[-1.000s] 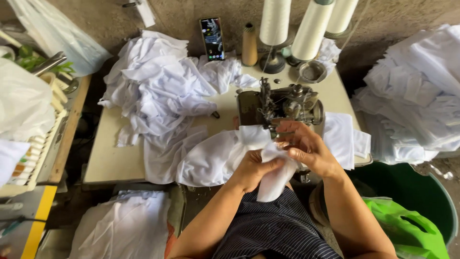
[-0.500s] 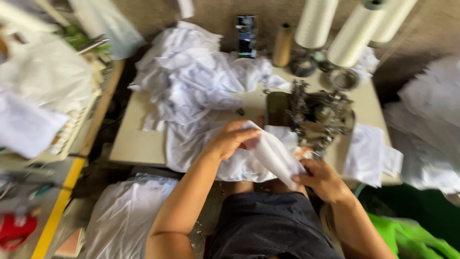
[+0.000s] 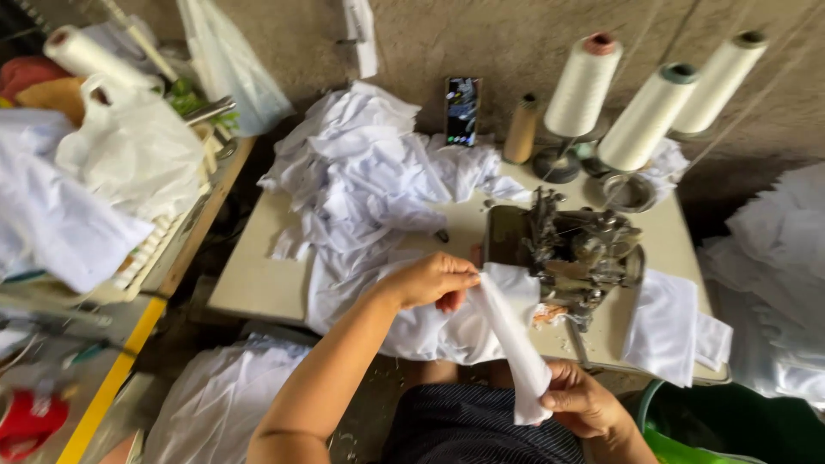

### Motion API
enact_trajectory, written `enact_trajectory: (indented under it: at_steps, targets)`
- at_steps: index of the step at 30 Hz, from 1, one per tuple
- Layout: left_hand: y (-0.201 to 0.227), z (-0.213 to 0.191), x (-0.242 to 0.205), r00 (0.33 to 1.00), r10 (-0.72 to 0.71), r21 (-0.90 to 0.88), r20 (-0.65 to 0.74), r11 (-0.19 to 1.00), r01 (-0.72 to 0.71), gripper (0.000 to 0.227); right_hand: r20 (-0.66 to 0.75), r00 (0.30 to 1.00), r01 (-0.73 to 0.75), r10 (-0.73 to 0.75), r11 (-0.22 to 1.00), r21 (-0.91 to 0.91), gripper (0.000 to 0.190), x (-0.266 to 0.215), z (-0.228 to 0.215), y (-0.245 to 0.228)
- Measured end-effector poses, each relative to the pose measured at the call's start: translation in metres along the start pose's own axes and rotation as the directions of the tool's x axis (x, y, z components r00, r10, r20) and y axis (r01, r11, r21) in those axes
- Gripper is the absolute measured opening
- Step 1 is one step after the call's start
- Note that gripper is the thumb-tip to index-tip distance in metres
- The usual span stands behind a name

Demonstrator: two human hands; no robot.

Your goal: Folding and aligning white fabric pieces at a sewing workstation

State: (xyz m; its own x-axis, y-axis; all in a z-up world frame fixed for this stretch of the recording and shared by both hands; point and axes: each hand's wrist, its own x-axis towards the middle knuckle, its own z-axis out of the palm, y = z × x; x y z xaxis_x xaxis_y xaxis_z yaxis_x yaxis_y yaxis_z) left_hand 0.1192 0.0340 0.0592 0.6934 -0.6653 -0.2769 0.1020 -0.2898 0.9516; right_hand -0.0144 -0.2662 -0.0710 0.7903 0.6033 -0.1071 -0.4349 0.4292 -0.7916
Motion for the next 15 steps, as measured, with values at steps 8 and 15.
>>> enact_trajectory:
  at_steps: [8, 15]
  targets:
    - [0.006, 0.042, 0.011, 0.884, 0.345, 0.124, -0.314, 0.939, -0.322, 0.023, 0.08, 0.986, 0.153, -0.145, 0.982, -0.111, 0.054, -0.002, 0.052, -0.032]
    - [-0.001, 0.043, 0.017, 0.723, 0.47, -0.006, -0.506, 0.836, -0.548, 0.01, -0.011, 0.804, 0.374, -0.595, 0.52, -0.768, 0.009, -0.003, 0.065, -0.03]
